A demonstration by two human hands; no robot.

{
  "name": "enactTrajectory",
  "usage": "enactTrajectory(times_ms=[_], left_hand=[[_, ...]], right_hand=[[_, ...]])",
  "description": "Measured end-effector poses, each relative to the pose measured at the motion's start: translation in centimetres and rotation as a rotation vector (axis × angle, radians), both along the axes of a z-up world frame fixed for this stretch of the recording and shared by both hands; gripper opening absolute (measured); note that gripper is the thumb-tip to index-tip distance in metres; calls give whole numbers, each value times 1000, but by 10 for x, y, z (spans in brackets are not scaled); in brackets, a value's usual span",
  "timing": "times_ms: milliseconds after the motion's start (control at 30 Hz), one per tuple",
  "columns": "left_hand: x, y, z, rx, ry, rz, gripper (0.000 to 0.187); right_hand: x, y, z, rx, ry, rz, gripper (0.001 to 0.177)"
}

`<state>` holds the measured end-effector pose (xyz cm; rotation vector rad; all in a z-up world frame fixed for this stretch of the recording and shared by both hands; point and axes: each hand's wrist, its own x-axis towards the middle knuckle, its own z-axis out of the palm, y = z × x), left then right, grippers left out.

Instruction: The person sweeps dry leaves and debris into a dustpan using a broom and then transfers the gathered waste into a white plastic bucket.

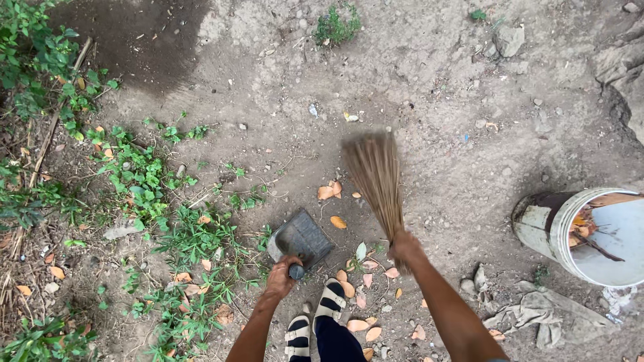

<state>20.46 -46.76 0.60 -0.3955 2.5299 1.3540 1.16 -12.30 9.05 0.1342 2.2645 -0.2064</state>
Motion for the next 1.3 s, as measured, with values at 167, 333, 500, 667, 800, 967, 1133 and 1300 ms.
enactTrajectory(times_ms=[167,333,500,667,800,967,1133,1300], left_hand=[[-3,2,12,-18,-14,125,44],[-15,0,17,144,148,166,46],[-27,-8,18,-13,211,39,45],[-34,-20,9,-52,76,-97,45],[-41,-37,7,-23,126,-138,45],[-54,-63,8,-79,-98,-235,50],[-60,-74,10,-28,-70,-258,56],[-54,-79,9,89,-43,-254,59]], right_hand=[[77,27,47,128,-162,128,100],[130,91,112,-83,-197,-325,93],[146,114,100,-136,-114,-492,98],[163,47,37,-302,-135,-797,78],[216,-29,6,-234,-107,-572,82],[268,-61,60,-219,-183,-580,83],[268,-39,129,-207,-210,-810,98],[237,-48,123,-204,-107,-700,86]])
